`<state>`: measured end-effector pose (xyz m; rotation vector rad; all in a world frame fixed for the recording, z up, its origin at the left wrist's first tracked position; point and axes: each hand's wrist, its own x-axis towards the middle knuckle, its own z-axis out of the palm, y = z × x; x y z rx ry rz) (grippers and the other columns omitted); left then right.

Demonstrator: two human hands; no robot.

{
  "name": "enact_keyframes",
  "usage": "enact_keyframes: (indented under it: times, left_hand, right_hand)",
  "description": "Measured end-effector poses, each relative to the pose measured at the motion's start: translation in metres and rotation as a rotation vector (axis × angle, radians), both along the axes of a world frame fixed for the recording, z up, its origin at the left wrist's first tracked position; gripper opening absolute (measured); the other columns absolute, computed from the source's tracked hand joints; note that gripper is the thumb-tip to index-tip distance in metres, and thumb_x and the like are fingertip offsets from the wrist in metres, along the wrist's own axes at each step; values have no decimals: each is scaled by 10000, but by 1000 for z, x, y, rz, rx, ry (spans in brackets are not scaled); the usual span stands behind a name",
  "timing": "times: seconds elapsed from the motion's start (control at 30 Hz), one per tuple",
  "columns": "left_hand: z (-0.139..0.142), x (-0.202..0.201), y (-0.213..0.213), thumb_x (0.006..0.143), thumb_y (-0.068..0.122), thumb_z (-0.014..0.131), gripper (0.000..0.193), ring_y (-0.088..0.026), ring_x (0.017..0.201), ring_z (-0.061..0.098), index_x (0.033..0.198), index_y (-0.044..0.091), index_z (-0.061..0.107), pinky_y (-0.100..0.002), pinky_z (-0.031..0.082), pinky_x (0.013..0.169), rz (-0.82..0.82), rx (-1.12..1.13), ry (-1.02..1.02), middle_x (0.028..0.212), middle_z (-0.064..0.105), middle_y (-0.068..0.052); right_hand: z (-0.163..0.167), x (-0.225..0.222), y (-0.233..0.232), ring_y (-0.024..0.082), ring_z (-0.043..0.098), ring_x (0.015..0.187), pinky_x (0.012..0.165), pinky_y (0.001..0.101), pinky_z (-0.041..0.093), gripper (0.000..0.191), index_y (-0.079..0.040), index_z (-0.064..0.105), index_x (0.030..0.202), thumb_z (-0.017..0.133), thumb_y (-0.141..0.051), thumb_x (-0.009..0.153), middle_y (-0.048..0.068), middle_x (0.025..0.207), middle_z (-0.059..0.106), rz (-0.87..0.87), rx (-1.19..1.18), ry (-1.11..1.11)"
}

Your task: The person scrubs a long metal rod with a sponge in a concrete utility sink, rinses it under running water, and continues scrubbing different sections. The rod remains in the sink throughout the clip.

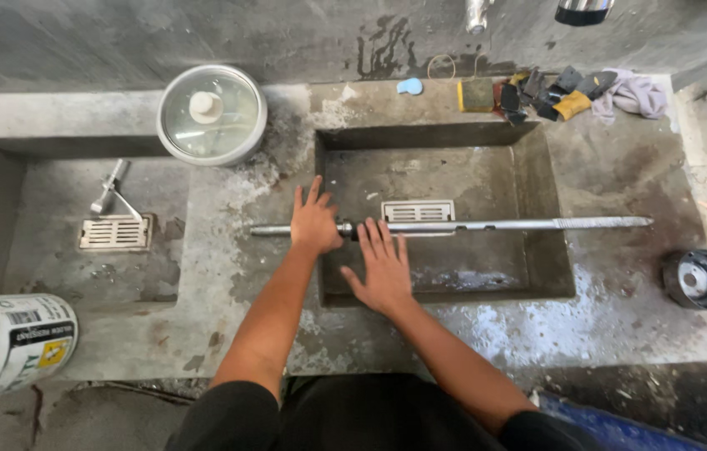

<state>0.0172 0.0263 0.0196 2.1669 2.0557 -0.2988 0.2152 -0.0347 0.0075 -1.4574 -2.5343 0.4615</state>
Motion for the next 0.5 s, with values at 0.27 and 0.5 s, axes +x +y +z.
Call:
enact_keyframes:
  times: [0.27, 0.5]
  left_hand:
    - [-1, -1, 2, 629, 432, 825, 650, -288, 1580, 111, 1226, 193, 730, -593, 64, 1256, 5, -26, -32, 1540, 483, -46]
    - [1, -2, 4, 609, 451, 835, 694, -291, 1577, 96, 1249, 209, 718, -594, 50, 1251, -2, -35, -19, 1538, 473, -45]
  right_hand:
    - [4, 23, 19, 312, 133, 1563, 1243, 564, 83, 919, -36, 257, 1592, 514, -623, 934, 143, 1677, 216, -133, 78, -9]
    - [-4, 5, 9, 294, 140, 1573, 1240, 556, 85, 928, -18, 242, 1590, 497, -635, 946, 139, 1681, 211, 55, 33, 56]
